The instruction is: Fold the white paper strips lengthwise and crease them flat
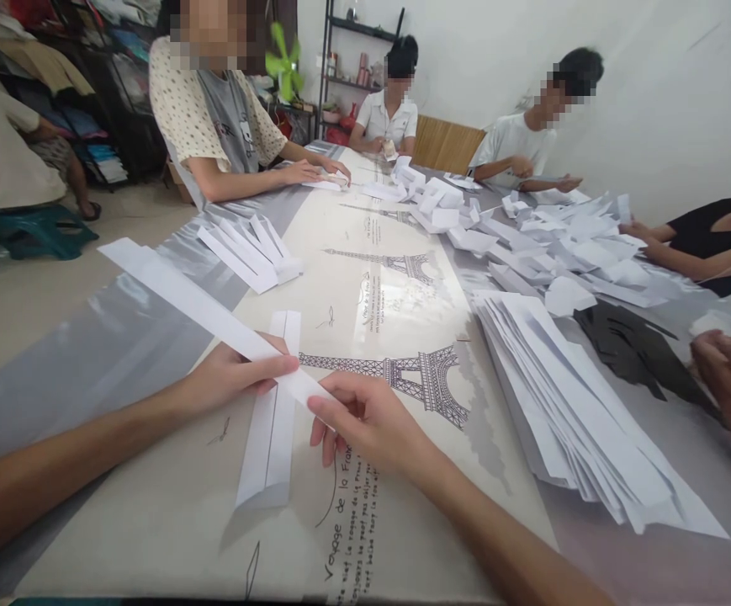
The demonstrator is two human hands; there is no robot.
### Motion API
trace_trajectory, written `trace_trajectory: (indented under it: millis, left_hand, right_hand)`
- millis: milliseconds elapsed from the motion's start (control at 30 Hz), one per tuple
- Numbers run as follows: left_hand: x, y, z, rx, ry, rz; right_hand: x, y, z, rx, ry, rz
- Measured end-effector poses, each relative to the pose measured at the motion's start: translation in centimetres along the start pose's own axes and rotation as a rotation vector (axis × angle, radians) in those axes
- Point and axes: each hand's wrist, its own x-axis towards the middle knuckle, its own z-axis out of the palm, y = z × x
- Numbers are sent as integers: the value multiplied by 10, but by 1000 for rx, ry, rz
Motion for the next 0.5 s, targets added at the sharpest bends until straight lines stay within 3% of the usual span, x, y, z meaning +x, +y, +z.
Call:
trace_trajectory:
  millis: [200, 500]
  left_hand:
    - [0, -1, 2, -9, 7, -2]
    - [0, -4, -3, -36, -81, 50]
  right_hand:
    - [0, 2, 0, -42, 26, 7]
    - [-5, -1, 1, 15, 3, 24]
